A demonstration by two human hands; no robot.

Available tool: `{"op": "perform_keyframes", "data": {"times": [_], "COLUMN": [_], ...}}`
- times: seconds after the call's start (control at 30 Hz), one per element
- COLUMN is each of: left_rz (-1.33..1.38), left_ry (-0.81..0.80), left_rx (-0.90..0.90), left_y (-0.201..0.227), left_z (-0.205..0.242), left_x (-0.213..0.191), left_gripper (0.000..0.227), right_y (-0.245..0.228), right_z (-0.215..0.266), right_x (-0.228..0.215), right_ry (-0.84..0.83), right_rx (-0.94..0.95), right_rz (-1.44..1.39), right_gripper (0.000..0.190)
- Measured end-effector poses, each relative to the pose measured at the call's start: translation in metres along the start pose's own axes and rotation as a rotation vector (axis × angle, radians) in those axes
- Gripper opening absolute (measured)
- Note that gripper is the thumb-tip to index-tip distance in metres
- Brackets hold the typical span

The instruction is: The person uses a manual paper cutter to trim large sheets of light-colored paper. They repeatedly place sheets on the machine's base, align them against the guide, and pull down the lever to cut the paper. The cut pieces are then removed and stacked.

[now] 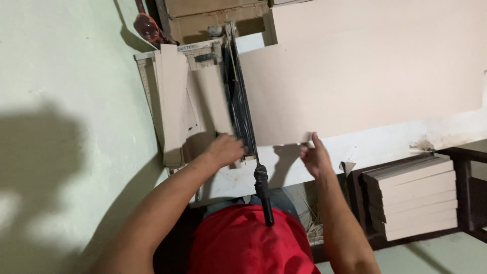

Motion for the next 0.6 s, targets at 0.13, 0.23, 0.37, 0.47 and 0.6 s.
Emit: {"op": "perform_keyframes", "data": {"times": [0.13,0.23,0.37,0.47,0.6], "left_rz": [0.197,0.189,0.327,0.549,0.416], "left_ry": [-0.336,-0.416,-0.394,-0.432,-0.647], "left_rx": [-0.096,-0.148,-0.4,-0.741,-0.82], "left_y": [-0.025,-0.04,-0.046,-0.046,-0.042], "left_z": [0.033,0.031,0.007,-0.03,-0.058], "left_x": [-0.003,-0.004,-0.029,-0.043,-0.017], "left_gripper": [0.007,0.023,0.037,0.072,0.099], "right_y": [0.004,0.027,0.034,0.029,0.026], "right_z": [-0.003,-0.02,-0.006,-0.005,-0.01], "right_x": [-0.032,-0.041,0.013,0.018,0.022], "right_ry": [-0.018,-0.013,-0.009,-0.028,-0.03], "right_rx": [-0.063,-0.051,-0.076,-0.094,-0.09], "right_rz": [-0.084,0.042,0.254,0.34,0.398], "right_gripper": [0.031,0.025,0.019,0.025,0.029]}}
Point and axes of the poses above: each hand's wrist, its own z-axis away from the middle knuckle, its own x-axis out of the palm, y = z × x, the point moved 1 cm from there along -z, towards the middle knuckle, and after that the axes turned 4 degrees about -y, right-handed, at the moved point
